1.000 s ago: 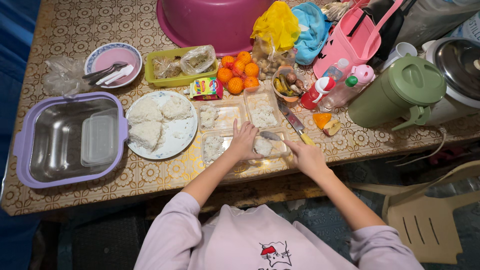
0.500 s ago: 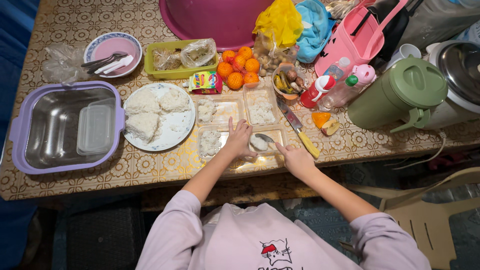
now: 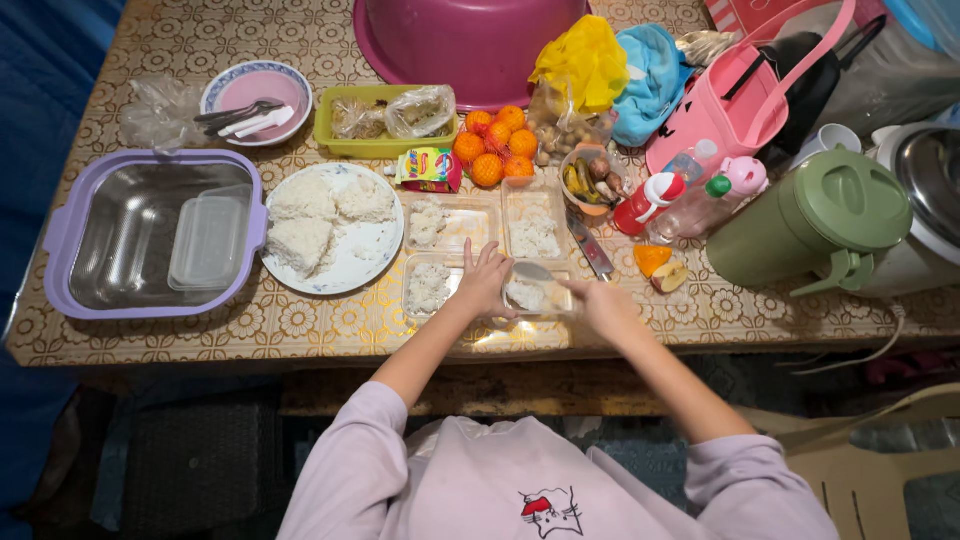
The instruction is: The person arranges empty plastic food containers on a table, then spoons rice from a plate into the containers, pressing it down by hand. They then open a plastic bag of cooked side dish and spoon portions of it into the containers to assemble packed lunch boxes.
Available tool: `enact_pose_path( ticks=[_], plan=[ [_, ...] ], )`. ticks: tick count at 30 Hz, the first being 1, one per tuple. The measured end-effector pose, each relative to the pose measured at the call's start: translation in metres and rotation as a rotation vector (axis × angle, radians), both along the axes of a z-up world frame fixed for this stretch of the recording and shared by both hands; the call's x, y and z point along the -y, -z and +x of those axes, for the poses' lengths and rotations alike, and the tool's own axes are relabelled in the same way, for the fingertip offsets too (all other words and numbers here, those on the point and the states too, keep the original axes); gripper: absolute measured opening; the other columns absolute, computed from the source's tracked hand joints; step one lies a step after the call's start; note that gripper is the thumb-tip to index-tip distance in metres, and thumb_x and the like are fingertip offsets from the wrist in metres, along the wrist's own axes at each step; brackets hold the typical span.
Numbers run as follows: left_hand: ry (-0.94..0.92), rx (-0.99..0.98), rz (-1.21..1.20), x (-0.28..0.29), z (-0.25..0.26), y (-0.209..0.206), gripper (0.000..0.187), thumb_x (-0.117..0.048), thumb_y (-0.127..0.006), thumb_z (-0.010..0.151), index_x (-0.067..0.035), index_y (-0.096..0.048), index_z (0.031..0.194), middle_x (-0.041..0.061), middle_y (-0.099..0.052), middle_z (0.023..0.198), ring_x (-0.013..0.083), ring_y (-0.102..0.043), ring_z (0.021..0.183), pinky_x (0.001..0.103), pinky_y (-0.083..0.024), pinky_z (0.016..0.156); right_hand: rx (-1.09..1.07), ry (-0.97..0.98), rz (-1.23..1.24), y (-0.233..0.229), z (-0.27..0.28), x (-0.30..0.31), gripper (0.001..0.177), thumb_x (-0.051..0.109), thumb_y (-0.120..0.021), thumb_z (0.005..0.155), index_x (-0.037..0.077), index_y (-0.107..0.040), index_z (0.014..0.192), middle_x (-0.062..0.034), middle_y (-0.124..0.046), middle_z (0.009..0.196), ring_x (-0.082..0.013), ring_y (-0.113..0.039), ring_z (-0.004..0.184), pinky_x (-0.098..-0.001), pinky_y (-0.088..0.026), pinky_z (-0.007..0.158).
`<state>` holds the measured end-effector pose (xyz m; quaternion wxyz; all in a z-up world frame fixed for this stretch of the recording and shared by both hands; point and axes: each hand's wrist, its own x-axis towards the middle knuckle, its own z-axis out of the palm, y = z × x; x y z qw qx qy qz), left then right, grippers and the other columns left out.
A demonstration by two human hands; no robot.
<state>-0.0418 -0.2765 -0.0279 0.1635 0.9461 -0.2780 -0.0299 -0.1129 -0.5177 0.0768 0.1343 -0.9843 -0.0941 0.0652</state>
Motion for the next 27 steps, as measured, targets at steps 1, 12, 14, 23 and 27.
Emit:
enact_pose_path(
  ticks=[1,12,14,23,27],
  plan=[
    [0.002,-0.001,0.004,0.000,-0.001,0.000,0.119,-0.063,-0.090,0.046,-0.002,-0.052,0.141,0.015,-0.052,0.138,0.0359,-0.022,0.149,0.073,0.011,0.116,0.045,-0.040,-0.054,-0.008,0.002,0.007,0.053,0.039,-0.075,0.079,0.036,-0.067,0.131,-0.0164,-0.075,0.092,-0.0373,-0.071,0.079,-0.0475,-0.056,0.064],
    [0.028,-0.026,-0.016,-0.002,0.002,-0.007,0.112,-0.060,-0.092,0.047,-0.001,-0.055,0.135,0.015,-0.054,0.136,0.0371,-0.022,0.151,0.072,0.012,0.118,0.144,-0.305,-0.319,0.015,-0.013,0.004,0.057,0.011,-0.061,0.080,0.018,-0.063,0.137,-0.0128,-0.072,0.080,-0.0299,-0.073,0.068,-0.0447,-0.057,0.060],
    [0.032,-0.038,-0.003,-0.002,0.001,-0.008,0.111,-0.059,-0.092,0.047,-0.001,-0.056,0.134,0.015,-0.055,0.135,0.0366,-0.022,0.151,0.072,0.011,0.118,0.116,-0.317,-0.360,0.023,-0.014,-0.001,0.054,0.011,-0.061,0.082,0.015,-0.061,0.136,-0.0136,-0.071,0.078,-0.0314,-0.072,0.066,-0.0449,-0.057,0.058],
    [0.039,-0.018,-0.037,-0.003,0.000,-0.007,0.111,-0.057,-0.092,0.046,0.000,-0.056,0.134,0.016,-0.055,0.136,0.0352,-0.023,0.151,0.071,0.010,0.119,0.092,-0.283,-0.298,0.041,-0.024,-0.025,0.041,0.010,-0.061,0.085,0.005,-0.062,0.126,-0.0146,-0.072,0.077,-0.0337,-0.072,0.070,-0.0455,-0.057,0.061],
    [0.039,-0.016,-0.024,-0.002,0.003,-0.009,0.113,-0.056,-0.093,0.046,0.000,-0.055,0.136,0.016,-0.054,0.137,0.0348,-0.022,0.151,0.071,0.010,0.118,0.064,-0.215,-0.290,0.057,-0.020,-0.035,0.037,0.012,-0.063,0.088,0.004,-0.065,0.124,-0.0155,-0.073,0.081,-0.0338,-0.074,0.077,-0.0453,-0.058,0.068]
  ],
)
